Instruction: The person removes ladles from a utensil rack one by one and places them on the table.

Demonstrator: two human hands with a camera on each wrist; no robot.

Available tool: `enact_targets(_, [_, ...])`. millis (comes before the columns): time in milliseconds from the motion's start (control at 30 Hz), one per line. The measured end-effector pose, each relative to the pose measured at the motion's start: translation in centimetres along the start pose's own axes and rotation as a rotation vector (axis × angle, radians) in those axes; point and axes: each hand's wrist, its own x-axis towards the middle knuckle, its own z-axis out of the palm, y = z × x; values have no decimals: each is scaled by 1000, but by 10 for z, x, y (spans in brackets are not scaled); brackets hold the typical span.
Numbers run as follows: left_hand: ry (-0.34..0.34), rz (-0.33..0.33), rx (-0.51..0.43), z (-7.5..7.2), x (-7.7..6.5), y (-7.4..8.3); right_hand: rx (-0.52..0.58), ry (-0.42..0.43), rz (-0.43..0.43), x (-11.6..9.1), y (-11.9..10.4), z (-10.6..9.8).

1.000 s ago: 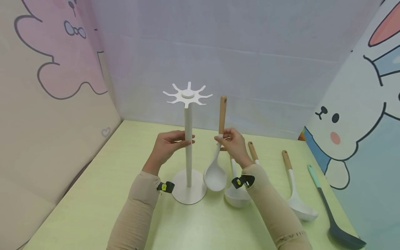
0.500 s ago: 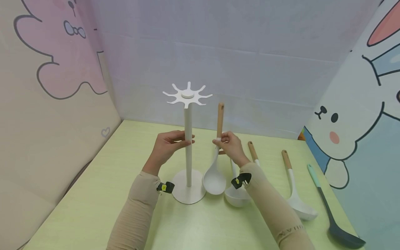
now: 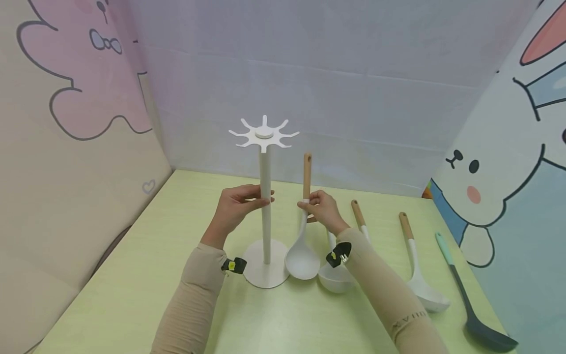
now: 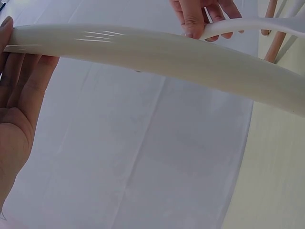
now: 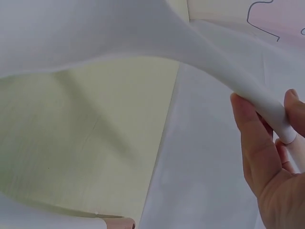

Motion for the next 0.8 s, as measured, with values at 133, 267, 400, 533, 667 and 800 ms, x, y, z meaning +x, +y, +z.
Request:
enact_targets(133, [6, -6, -4, 0, 0, -1, -1, -11, 27, 4, 4, 1])
enact_targets(267, [18, -31, -2, 0, -1, 0, -13, -19, 53, 4, 6, 3])
enact_targets(400, [25, -52, -7, 0, -1, 1, -27, -30, 83, 4, 7, 5])
enact_targets(533, [24, -42, 2, 0, 0, 0, -39, -38, 98, 6, 9, 6])
enact_targets(667, [19, -32, 3, 0, 1, 0, -43, -50, 107, 7, 13, 6])
enact_targets(800, [17, -37, -2, 0, 1, -1, -28, -65, 119, 8, 16, 8])
